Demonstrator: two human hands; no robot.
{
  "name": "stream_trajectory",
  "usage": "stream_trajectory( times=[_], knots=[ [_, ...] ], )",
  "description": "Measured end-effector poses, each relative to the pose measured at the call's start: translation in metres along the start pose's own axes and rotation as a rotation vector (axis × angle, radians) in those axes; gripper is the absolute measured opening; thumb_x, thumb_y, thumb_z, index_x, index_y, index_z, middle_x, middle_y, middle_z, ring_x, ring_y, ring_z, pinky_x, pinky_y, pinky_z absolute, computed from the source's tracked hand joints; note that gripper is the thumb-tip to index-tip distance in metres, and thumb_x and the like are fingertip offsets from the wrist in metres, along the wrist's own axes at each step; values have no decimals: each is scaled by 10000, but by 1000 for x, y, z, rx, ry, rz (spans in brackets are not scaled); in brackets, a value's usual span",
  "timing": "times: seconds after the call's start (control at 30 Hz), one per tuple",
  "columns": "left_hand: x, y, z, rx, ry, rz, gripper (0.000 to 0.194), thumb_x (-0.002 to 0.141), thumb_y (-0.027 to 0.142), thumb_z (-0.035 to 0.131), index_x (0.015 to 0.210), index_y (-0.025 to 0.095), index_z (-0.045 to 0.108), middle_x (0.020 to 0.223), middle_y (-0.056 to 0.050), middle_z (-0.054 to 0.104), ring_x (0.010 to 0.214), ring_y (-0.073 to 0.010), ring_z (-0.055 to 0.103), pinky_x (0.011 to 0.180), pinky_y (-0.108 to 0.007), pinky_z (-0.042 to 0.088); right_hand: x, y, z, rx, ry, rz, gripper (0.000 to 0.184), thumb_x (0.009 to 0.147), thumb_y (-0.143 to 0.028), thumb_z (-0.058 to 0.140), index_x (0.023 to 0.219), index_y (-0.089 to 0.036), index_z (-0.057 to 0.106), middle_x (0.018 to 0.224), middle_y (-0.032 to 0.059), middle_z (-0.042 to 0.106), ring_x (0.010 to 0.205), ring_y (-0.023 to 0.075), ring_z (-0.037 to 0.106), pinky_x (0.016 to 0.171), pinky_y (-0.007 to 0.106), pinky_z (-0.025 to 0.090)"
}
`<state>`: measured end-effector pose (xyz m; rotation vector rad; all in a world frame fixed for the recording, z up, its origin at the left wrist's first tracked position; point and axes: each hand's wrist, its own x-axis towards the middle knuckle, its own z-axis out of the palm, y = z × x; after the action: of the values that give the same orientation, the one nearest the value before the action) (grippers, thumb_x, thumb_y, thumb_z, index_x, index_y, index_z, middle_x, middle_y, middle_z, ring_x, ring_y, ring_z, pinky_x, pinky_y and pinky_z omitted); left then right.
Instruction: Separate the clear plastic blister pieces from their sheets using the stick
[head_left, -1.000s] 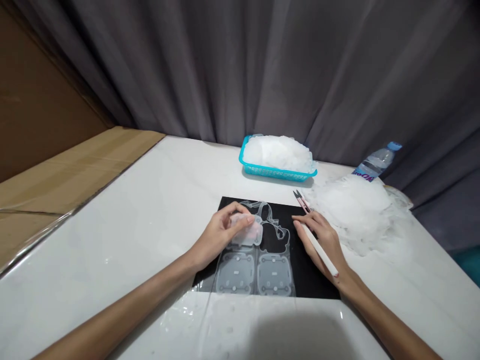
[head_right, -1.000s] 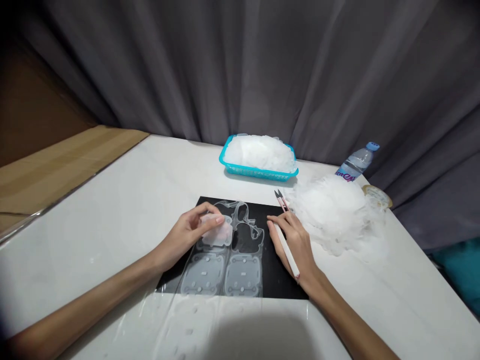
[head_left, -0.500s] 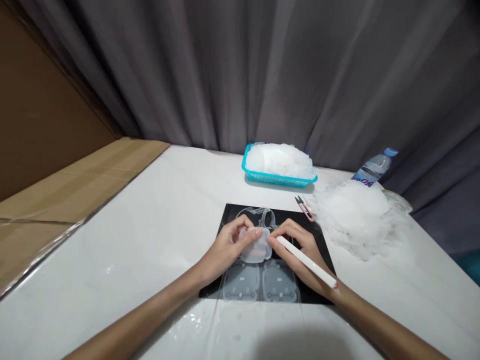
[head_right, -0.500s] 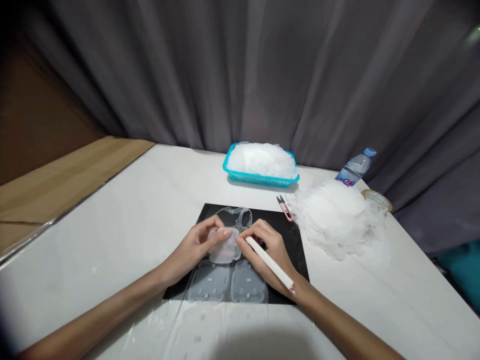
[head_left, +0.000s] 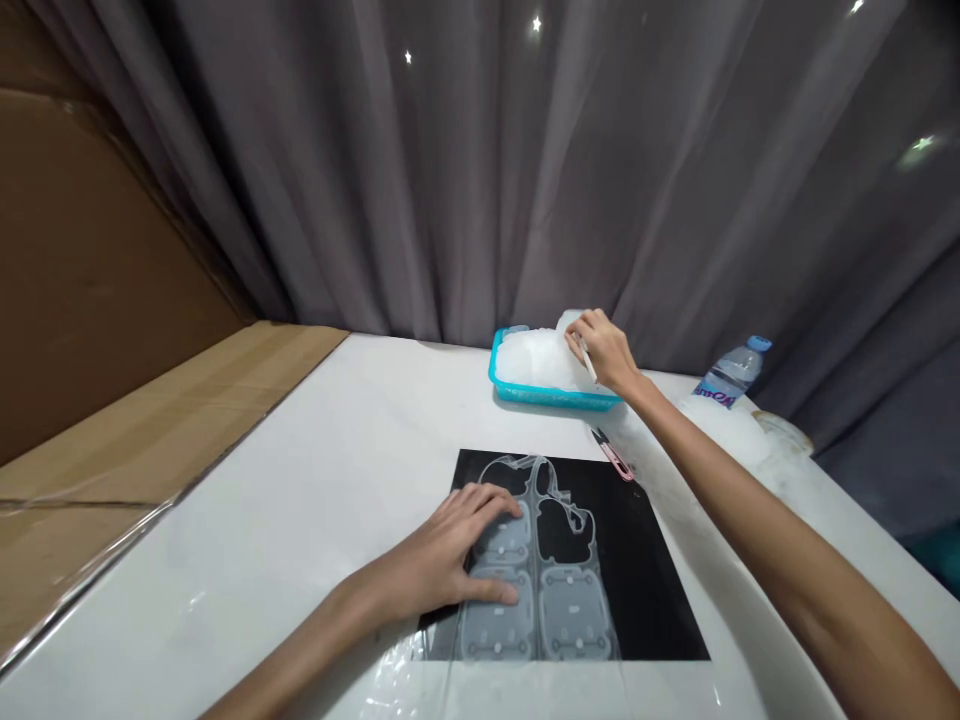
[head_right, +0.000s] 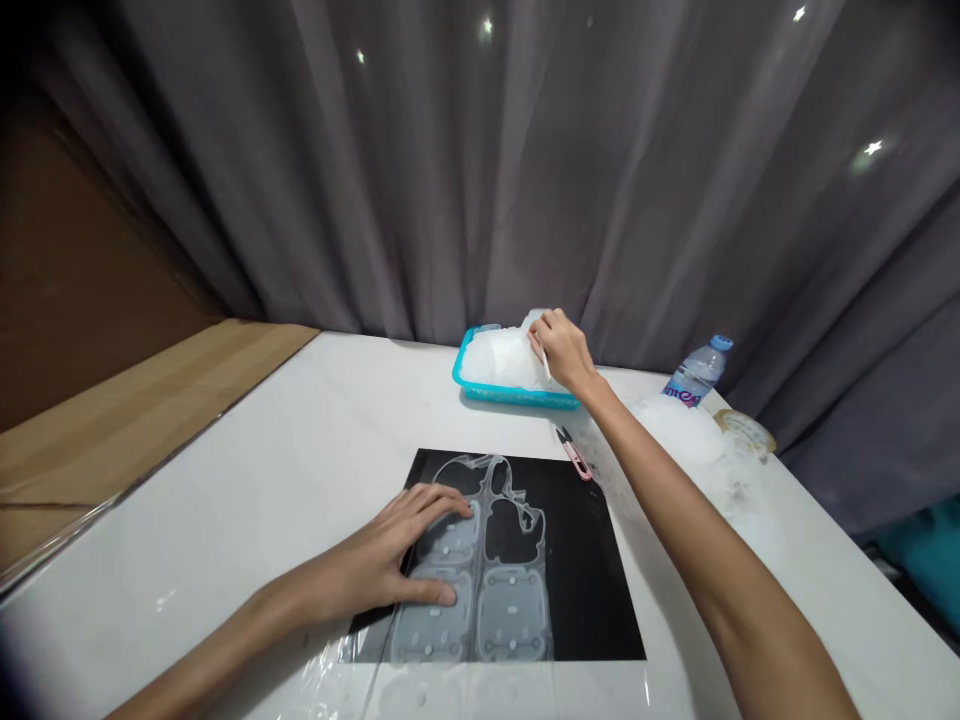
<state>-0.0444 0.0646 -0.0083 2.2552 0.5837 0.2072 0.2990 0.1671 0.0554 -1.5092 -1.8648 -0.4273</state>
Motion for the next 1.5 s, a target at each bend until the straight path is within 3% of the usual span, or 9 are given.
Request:
stream_trajectory(
  times=[0.13,0.27,0.33,0.43,0.57,0.77,1.03,1.3,1.5],
  knots=[
    [2,-3,1,75,32,81,693,846,697,726,1400,306,587,1419,-86,599,1288,-341,543,1108,-479,437,-13,-8,1,29,-6,-10,192,992,-277,565,853,-215,682,895,88,630,912,259,554,865,403,486],
    [4,-6,2,111,91,130,673,880,678,696,1420,290,590,1441,-100,613,1308,-333,566,1115,-466,452,-56,-53,-25,223,0,48,215,1036,-281,507,1062,-208,707,943,64,653,926,234,599,887,395,496],
    [5,-8,2,100,108,135,674,900,660,686,1456,297,565,1477,-99,597,1347,-332,550,1137,-474,439,-85,-84,-43,479,-202,88,246,1037,-322,557,1239,-227,661,962,28,676,894,200,639,843,344,516],
    [5,-8,1,66,92,126,714,880,653,722,1483,315,545,1511,-99,568,1379,-343,527,1150,-497,430,-127,-120,-64,667,-524,54,188,1031,-370,603,1129,-229,679,981,23,703,885,178,665,810,303,526],
    [5,-9,-1,59,77,102,740,849,663,751,1462,292,566,1537,-115,537,1399,-360,507,1153,-516,427,-163,-135,-65,731,-633,8,173,1043,-372,595,994,-222,663,970,30,695,894,178,660,821,308,531],
    [9,-11,1,106,105,153,732,832,656,772,1446,304,586,1515,-96,579,1380,-361,533,1172,-507,391,-178,-130,-47,739,-602,-72,111,1045,-325,601,1054,-232,662,1037,34,709,1000,197,664,926,354,522],
    [12,-14,3,269,127,192,769,838,719,722,1438,262,572,1493,-102,599,1348,-350,559,1125,-473,404,-186,-131,-33,673,-541,-175,78,1042,-305,618,1048,-229,636,1002,31,727,951,196,664,937,390,491],
    [13,-15,5,296,137,189,762,837,730,713,1423,262,578,1474,-98,612,1324,-344,574,1135,-469,375,-182,-146,-32,500,-449,-298,72,1065,-231,556,1028,-204,612,968,37,728,938,193,660,951,388,464],
    [12,-14,7,326,127,150,794,838,760,684,1449,268,557,1505,-115,596,1362,-367,547,1183,-518,312,-192,-140,-39,376,-408,-330,107,1059,-193,545,971,-199,605,899,25,718,875,177,666,1000,404,455]
  ],
)
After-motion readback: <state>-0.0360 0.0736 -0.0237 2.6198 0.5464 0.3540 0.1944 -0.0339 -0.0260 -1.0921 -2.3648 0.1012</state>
